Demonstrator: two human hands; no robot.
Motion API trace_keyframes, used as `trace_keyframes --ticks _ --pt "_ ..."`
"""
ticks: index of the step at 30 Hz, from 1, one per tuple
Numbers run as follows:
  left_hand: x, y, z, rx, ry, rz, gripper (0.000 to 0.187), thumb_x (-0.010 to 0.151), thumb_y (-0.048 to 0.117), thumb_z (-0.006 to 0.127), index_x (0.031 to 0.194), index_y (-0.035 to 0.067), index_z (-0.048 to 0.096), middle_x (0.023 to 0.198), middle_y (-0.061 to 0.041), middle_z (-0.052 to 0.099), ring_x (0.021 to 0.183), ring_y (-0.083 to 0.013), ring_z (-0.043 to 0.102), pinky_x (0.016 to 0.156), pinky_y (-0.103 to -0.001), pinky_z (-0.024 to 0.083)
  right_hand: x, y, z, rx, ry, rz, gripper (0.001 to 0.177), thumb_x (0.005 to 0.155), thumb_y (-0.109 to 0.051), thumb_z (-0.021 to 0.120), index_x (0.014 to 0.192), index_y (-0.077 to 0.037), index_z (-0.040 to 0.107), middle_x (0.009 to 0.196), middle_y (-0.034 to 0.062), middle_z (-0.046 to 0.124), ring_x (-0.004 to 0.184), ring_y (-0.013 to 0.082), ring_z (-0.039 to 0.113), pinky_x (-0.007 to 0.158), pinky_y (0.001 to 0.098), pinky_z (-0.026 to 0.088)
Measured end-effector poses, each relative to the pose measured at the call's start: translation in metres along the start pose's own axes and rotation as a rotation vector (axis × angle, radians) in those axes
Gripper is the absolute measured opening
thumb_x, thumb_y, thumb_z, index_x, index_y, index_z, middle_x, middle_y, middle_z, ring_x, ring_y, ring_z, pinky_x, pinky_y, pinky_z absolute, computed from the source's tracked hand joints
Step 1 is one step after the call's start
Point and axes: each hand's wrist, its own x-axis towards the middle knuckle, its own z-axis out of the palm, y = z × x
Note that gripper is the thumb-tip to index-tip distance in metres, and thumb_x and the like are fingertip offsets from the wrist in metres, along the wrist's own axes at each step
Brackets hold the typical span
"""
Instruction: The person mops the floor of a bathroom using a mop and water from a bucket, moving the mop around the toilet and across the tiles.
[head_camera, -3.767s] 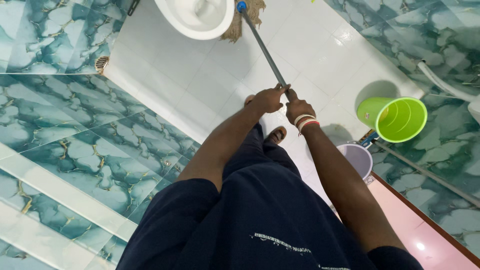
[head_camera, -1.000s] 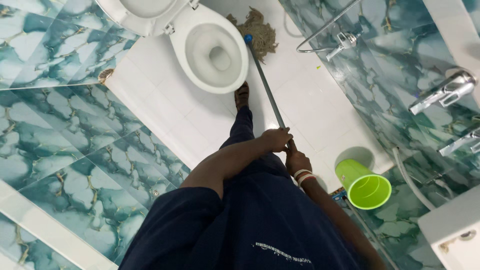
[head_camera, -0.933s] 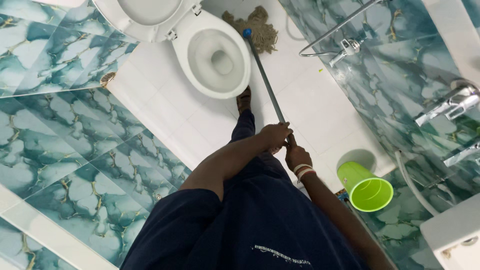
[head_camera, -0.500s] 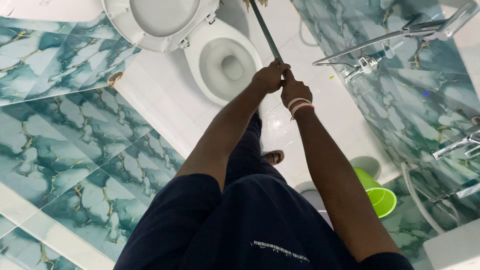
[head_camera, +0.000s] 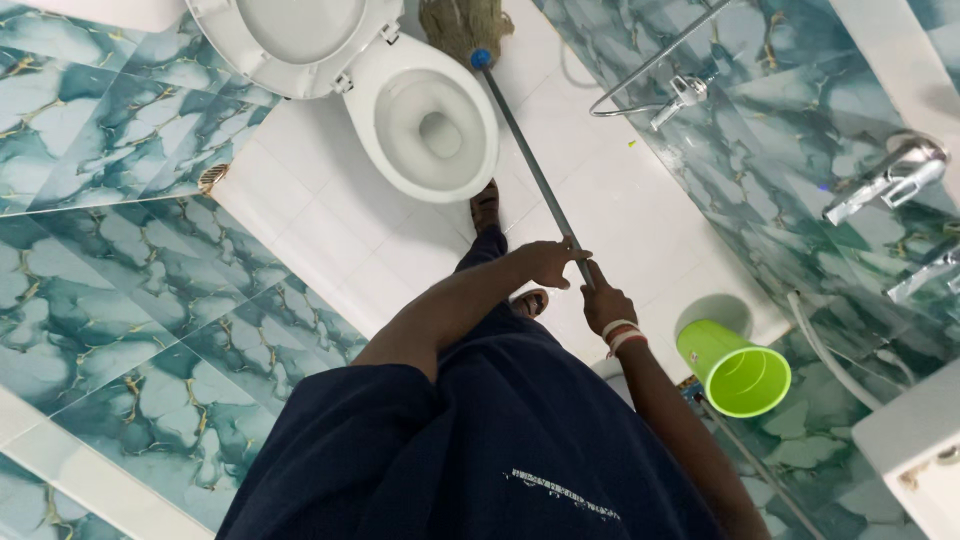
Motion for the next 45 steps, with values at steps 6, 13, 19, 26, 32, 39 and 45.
trace_keyframes --ticks 6,13,19,26,32,39,45 --pt "-0.008 0.088 0.088 0.020 -0.186 0.117 0.090 0.077 0.037 0.080 0.158 0.026 0.041 0.147 -0.023 0.054 0.128 -0.0381 0.060 0.105 -0.048 0.050 -0.109 0.090 0.059 0.121 0.006 0.070 0.061 0.100 -0.037 0.053 0.158 -0.032 0.035 0.109 0.0263 0.073 0.102 0.0496 0.069 0.093 0.0582 0.054" --pt "-0.016 0.145 0.160 0.078 -0.355 0.233 0.084 0.078 0.039 0.081 0.152 0.018 0.047 0.139 -0.019 0.061 0.132 -0.0370 0.055 0.106 -0.048 0.047 -0.195 0.137 0.110 0.359 0.111 0.134 0.056 0.093 -0.036 0.063 0.147 -0.027 0.051 0.119 0.0248 0.071 0.109 0.0454 0.068 0.095 0.0539 0.054" --pt "-0.018 0.119 0.160 0.118 -0.345 0.184 0.075 0.081 0.038 0.078 0.148 0.016 0.054 0.126 -0.018 0.071 0.122 -0.0355 0.066 0.104 -0.047 0.052 -0.175 0.101 0.132 0.444 0.216 0.166 0.050 0.095 -0.032 0.061 0.144 -0.024 0.058 0.114 0.0256 0.072 0.107 0.0488 0.067 0.093 0.0567 0.053" --pt "-0.028 0.069 0.069 0.172 -0.272 0.021 0.066 0.081 0.035 0.078 0.140 0.017 0.058 0.127 -0.017 0.067 0.119 -0.0350 0.064 0.099 -0.047 0.053 -0.095 0.030 0.103 0.533 0.227 0.154 0.048 0.096 -0.032 0.060 0.143 -0.022 0.056 0.105 0.0253 0.074 0.098 0.0490 0.069 0.089 0.0571 0.055" --pt "-0.041 0.064 -0.063 0.083 0.000 0.023 0.052 0.089 0.020 0.067 0.140 0.025 0.057 0.136 -0.005 0.066 0.117 -0.0296 0.065 0.097 -0.046 0.052 -0.052 -0.017 -0.006 0.660 0.324 0.077 0.046 0.091 -0.027 0.065 0.136 -0.019 0.065 0.101 0.0215 0.075 0.091 0.0391 0.074 0.084 0.0459 0.059" --pt "-0.024 0.088 -0.111 0.324 0.131 0.429 0.040 0.088 0.030 0.077 0.126 0.020 0.068 0.132 -0.014 0.065 0.122 -0.0354 0.060 0.097 -0.044 0.050 -0.126 -0.039 -0.081 0.865 0.498 0.033 0.038 0.092 -0.022 0.066 0.128 -0.015 0.074 0.089 0.0165 0.077 0.074 0.0279 0.075 0.076 0.0380 0.059" --pt "-0.036 0.167 -0.101 0.229 -0.170 0.514 0.033 0.095 0.030 0.073 0.123 0.013 0.068 0.122 -0.005 0.073 0.116 -0.0299 0.066 0.100 -0.043 0.051 -0.219 -0.013 -0.075 1.182 0.476 0.251 0.034 0.094 -0.017 0.069 0.126 -0.010 0.074 0.069 0.0101 0.072 0.056 0.0150 0.067 0.057 0.0290 0.054"
